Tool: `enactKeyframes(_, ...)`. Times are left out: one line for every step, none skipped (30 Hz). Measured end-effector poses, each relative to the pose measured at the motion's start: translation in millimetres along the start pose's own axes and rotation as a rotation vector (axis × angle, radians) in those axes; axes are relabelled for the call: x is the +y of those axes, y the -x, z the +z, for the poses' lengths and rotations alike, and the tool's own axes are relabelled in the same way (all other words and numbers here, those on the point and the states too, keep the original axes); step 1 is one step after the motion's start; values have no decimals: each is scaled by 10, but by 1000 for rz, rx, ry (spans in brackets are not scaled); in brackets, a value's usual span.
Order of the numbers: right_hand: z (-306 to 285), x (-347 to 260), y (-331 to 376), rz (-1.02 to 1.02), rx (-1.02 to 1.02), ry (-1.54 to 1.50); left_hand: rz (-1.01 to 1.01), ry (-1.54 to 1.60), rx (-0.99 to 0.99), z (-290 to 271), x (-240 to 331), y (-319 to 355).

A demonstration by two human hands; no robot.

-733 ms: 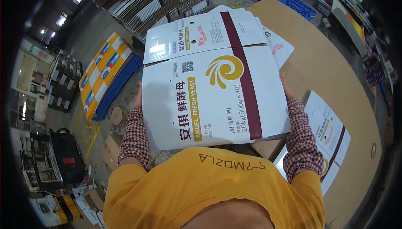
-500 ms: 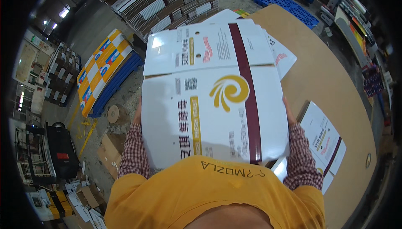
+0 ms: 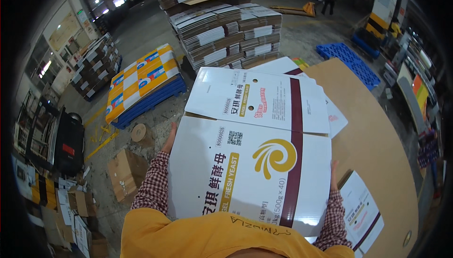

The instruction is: The recorder is stacking flattened cardboard boxes on a table in a paper mill environment.

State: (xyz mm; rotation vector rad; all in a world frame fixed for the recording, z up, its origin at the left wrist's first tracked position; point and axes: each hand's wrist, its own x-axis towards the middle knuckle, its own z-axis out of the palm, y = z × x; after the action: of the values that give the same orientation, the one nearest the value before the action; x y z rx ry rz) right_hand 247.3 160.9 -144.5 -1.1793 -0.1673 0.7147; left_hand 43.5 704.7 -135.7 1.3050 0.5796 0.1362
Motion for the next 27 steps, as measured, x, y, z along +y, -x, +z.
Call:
enactKeyframes(-6, -78, 18, -9, -7, 7, -38, 63, -62, 68, 97, 59)
enactKeyframes(114, -200, 122, -26, 47, -10, -81, 119, -125, 131, 228, 166)
enactKeyframes(171, -263, 197, -48, 113, -28, -77, 114, -139, 183, 329, 218)
enactKeyframes(146, -278, 189, -61, 126, -31, 0, 90, -73, 224, 414, 284)
enactKeyframes(99, -331, 207, -15, 168, -39, 72, 69, -14, 284, 504, 379)
enactKeyframes(60, -436, 233, 30, 212, -45, 143, -65, 34, 285, 641, 500)
enactKeyframes(245, -612, 255, -48, 264, -35, 174, -165, 59, 73, 650, 535)
enactKeyframes(90, -615, 223, -68, 277, -31, 186, -161, 38, 48, 719, 510)
enactKeyframes(-186, -558, 134, -202, 315, 10, 238, 18, 10, 78, 803, 475)
enactKeyframes(-337, -556, 123, -327, 348, 53, 280, 200, -9, 73, 864, 473)
enactKeyframes(-148, -740, 164, -431, 397, 153, 281, 206, -6, -44, 868, 443)
enactKeyframes(-79, -907, 148, -436, 399, 159, 433, 210, 96, -188, 912, 314)
enactKeyframes(-19, -1045, 116, -538, 394, 205, 579, 213, 200, -259, 973, 186)
enactKeyframes(30, -1163, 24, -643, 377, 249, 615, 222, 190, -262, 1126, 55)
enactKeyframes(-111, -1179, -131, -647, 376, 254, 649, 231, 176, -259, 1281, -113)
enactKeyframes(-380, -1149, -331, -723, 378, 193, 668, 185, 55, -86, 1530, -189)
enactKeyframes(-534, -1136, -519, -800, 371, 132, 691, 140, -60, 137, 1734, -221)
enactKeyframes(-449, -1182, -611, -805, 353, 135, 704, 145, -47, 267, 1809, -224)
enactKeyframes(-315, -1230, -685, -821, 314, 107, 701, 215, -110, 383, 1860, -263)
enactKeyframes(-256, -1282, -752, -845, 281, 80, 703, 286, -184, 445, 1924, -361)
enactKeyframes(-354, -1237, -864, -863, 257, 83, 710, 261, -197, 248, 1869, -580)
enactKeyframes(-498, -1143, -985, -898, 305, 87, 736, 266, -188, 84, 1776, -798)
enactKeyframes(-641, -1014, -1074, -921, 367, 90, 697, 230, -203, 53, 1699, -941)
enactKeyframes(-701, -927, -1050, -913, 355, 93, 647, 195, -210, 39, 1582, -967)
enactKeyframes(-763, -866, -1016, -900, 326, 101, 625, 260, -233, 73, 1435, -1011)
enactKeyframes(-784, -767, -1029, -887, 299, 102, 622, 258, -221, 13, 1336, -1099)
enactKeyframes(-881, -703, -1027, -870, 296, 97, 631, 278, -286, -59, 1253, -1155)
